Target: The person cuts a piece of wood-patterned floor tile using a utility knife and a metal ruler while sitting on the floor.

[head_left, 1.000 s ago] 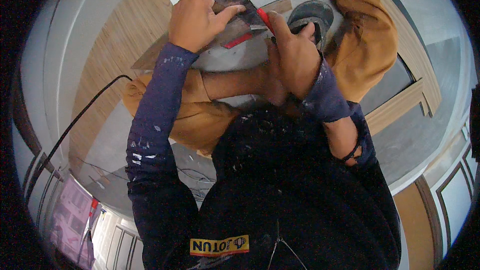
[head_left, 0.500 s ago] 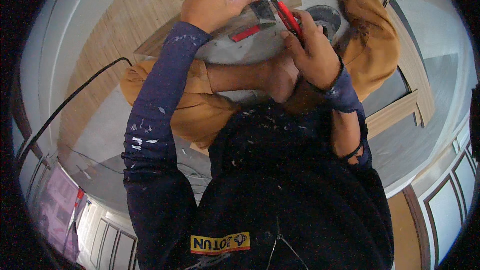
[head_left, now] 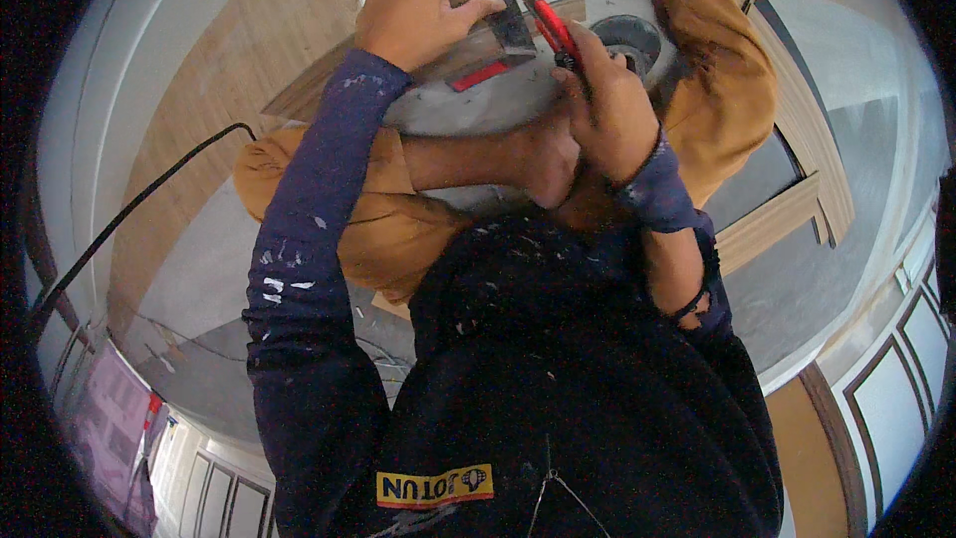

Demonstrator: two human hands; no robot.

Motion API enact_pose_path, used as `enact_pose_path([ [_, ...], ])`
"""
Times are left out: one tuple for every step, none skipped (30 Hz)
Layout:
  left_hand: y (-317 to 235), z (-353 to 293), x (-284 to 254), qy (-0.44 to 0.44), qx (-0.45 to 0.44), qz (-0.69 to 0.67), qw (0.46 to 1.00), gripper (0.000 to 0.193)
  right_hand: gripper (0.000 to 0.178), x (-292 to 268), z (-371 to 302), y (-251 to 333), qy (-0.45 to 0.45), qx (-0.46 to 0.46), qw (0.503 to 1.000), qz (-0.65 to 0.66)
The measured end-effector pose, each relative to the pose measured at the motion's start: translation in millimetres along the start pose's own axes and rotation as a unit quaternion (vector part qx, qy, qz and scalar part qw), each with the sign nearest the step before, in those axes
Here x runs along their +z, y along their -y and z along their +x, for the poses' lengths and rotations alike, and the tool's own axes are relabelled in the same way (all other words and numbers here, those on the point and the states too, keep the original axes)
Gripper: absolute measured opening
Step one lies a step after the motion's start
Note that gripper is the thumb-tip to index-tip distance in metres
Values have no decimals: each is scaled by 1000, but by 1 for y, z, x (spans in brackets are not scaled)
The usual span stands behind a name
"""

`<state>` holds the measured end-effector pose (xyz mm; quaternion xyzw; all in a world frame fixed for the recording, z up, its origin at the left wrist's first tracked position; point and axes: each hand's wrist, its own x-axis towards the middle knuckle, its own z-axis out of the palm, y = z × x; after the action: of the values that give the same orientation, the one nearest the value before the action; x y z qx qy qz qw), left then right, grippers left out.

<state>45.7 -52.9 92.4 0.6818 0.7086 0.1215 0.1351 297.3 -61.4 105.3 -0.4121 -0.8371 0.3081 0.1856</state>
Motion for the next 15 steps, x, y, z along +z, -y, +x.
enact_pose_path([
  [2, -1, 2, -7, 5, 8, 1000, 67, 49, 3, -1, 6, 0, 1, 1000, 0],
  [3, -3, 3, -6, 6, 8, 1000, 67, 52, 3, -2, 14, 26, 34, 999, -19],
  [2, -5, 4, -14, 6, 20, 1000, 67, 55, 2, -3, 18, 52, 66, 996, -39],
  [1, -6, 4, -23, 5, 33, 999, 67, 58, 3, -5, 15, 31, 27, 999, -27],
  [0, -7, 3, -22, 5, 33, 999, 67, 58, 2, -5, 17, 31, 28, 999, -27],
  [-1, -8, 2, -29, 15, 29, 999, 67, 57, 1, -5, 20, 43, 47, 996, -56],
  [-2, -8, 3, -36, 24, 25, 999, 67, 56, 2, -5, 22, 56, 65, 993, -84],
  [-1, -9, 4, -34, 24, 24, 999, 67, 56, 4, -6, 23, 57, 66, 993, -84],
  [0, -9, 5, -31, 20, 17, 999, 67, 56, 6, -6, 24, 54, 68, 991, -104],
  [0, -9, 5, -29, 16, 10, 999, 66, 56, 8, -7, 24, 50, 69, 989, -125],
  [0, -10, 4, -27, 14, 9, 999, 66, 56, 9, -6, 22, 52, 69, 989, -124],
  [-2, -9, 0, -38, 27, 19, 999, 66, 55, 12, -6, 19, 37, 56, 991, -114],
  [-4, -10, -1, -48, 41, 29, 998, 66, 55, 12, -6, 19, 29, 49, 992, -108],
  [-3, -10, 2, -46, 41, 29, 998, 66, 55, 13, -7, 19, 22, 43, 994, -103],
  [-2, -9, 3, -61, 43, 20, 997, 68, 55, 12, -4, 22, 31, 55, 990, -129],
])
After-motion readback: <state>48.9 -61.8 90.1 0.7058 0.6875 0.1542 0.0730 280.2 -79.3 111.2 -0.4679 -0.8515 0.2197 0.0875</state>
